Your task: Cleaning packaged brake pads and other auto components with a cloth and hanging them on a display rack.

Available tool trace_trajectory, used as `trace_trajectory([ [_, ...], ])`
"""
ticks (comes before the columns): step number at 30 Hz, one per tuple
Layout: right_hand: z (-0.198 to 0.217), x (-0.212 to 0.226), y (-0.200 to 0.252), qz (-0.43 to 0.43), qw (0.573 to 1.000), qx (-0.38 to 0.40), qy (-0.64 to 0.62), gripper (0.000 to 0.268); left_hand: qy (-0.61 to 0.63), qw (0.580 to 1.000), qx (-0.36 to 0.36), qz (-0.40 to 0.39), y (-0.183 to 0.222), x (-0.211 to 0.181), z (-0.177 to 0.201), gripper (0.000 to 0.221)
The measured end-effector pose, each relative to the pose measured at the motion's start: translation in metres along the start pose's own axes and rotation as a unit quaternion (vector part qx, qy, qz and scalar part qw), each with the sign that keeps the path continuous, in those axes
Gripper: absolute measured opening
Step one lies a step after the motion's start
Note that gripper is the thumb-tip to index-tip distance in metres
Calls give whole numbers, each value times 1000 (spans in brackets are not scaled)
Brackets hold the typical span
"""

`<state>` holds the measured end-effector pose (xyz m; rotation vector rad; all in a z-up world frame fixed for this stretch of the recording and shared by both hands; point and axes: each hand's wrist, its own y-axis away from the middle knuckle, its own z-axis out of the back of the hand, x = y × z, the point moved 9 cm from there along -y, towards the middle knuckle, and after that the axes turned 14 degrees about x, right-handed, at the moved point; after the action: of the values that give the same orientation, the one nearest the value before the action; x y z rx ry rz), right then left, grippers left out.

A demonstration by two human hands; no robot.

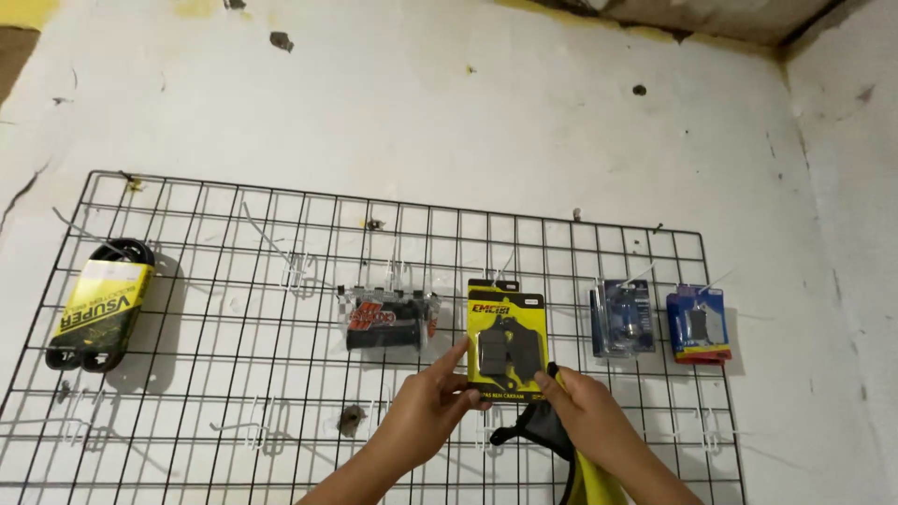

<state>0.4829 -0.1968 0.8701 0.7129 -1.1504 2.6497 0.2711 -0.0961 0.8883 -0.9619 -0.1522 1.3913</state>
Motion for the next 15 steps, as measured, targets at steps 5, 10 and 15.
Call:
trace_trajectory([
  [5, 11, -4, -39, 26, 999, -21, 23, 47, 18, 999, -6, -31, -34, 7, 13, 74],
  [10, 26, 5, -60, 13, 999, -37, 33, 48, 13, 997, -28, -69, -66, 9, 27, 71],
  [15, 39, -3, -84, 6, 997, -59, 43, 48, 43, 998, -32, -40, -94, 19, 31, 74],
])
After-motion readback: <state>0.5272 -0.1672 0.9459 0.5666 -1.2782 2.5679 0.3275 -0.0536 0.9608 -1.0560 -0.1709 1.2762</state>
